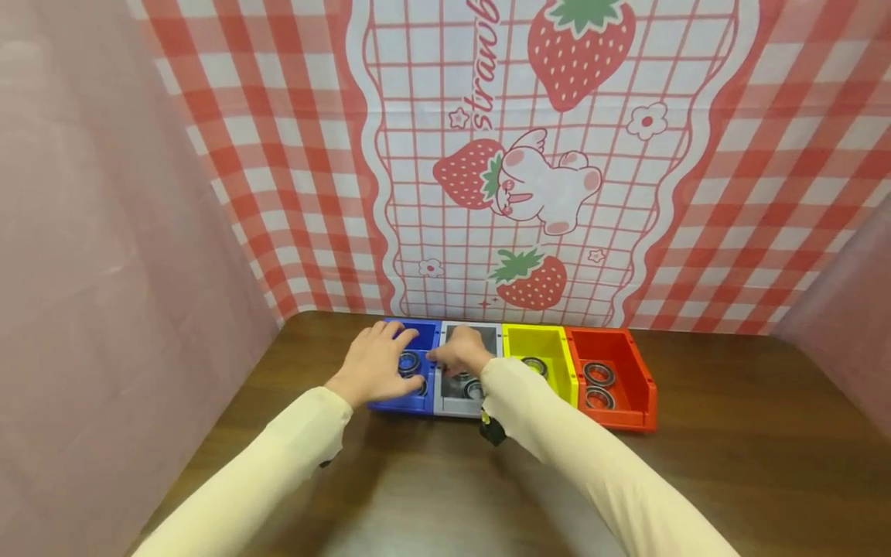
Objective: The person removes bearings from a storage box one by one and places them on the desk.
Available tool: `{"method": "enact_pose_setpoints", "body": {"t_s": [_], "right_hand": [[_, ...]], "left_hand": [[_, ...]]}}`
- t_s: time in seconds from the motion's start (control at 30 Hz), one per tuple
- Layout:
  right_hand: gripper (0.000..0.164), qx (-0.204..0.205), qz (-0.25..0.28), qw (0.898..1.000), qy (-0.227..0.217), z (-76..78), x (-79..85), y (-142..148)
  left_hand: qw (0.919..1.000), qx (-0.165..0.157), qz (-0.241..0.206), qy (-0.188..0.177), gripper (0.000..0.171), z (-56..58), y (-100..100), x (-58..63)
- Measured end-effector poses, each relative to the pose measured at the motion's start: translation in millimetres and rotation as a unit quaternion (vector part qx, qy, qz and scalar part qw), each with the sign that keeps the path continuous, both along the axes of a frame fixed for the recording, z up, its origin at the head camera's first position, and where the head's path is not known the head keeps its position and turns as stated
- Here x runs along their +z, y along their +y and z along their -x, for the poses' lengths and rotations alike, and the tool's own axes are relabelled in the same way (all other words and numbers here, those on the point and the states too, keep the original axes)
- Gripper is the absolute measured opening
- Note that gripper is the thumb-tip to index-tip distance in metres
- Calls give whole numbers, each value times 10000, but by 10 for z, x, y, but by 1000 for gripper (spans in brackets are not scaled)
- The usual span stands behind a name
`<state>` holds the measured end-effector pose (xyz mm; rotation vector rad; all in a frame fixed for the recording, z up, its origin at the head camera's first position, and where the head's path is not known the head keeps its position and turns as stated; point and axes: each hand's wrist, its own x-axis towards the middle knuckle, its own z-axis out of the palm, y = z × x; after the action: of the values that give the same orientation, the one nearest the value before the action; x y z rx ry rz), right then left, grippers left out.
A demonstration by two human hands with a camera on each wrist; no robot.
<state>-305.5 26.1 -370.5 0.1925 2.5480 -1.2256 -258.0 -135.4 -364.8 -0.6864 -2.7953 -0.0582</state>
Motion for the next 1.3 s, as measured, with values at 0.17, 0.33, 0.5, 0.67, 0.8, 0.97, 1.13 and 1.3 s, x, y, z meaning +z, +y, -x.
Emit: {"method": "enact_pose_setpoints", "body": {"t_s": [0.17,0.33,0.5,0.67,0.8,0.97,1.13,1.3], "right_hand": [[56,-124,265,9994,-175,15,1,-19],[53,-14,79,10000,-48,16,-9,8],[40,5,-78,9999,71,15,-25,26],[39,17,-93,9999,106,27,-50,3],[39,-39,-176,9998,25,29,-41,-11],[35,24,-366,9992,131,45,-9,-24],[38,24,-227,9996,152,-12,-41,-22],[37,13,-211,9992,342,-30,-76,-9]], "left_hand": [[10000,35,57,30,75,17,14,-28],[9995,17,17,-311,74,40,64,-70],[9970,185,5,-746,72,68,80,-99],[9936,293,-112,-1089,69,90,84,-113],[9916,272,-194,-1252,70,100,107,-139],[9925,238,-205,-1184,67,108,134,-155],[9925,207,-251,-1177,63,65,155,-230],[9895,243,-456,-1346,58,75,175,-276]]}}
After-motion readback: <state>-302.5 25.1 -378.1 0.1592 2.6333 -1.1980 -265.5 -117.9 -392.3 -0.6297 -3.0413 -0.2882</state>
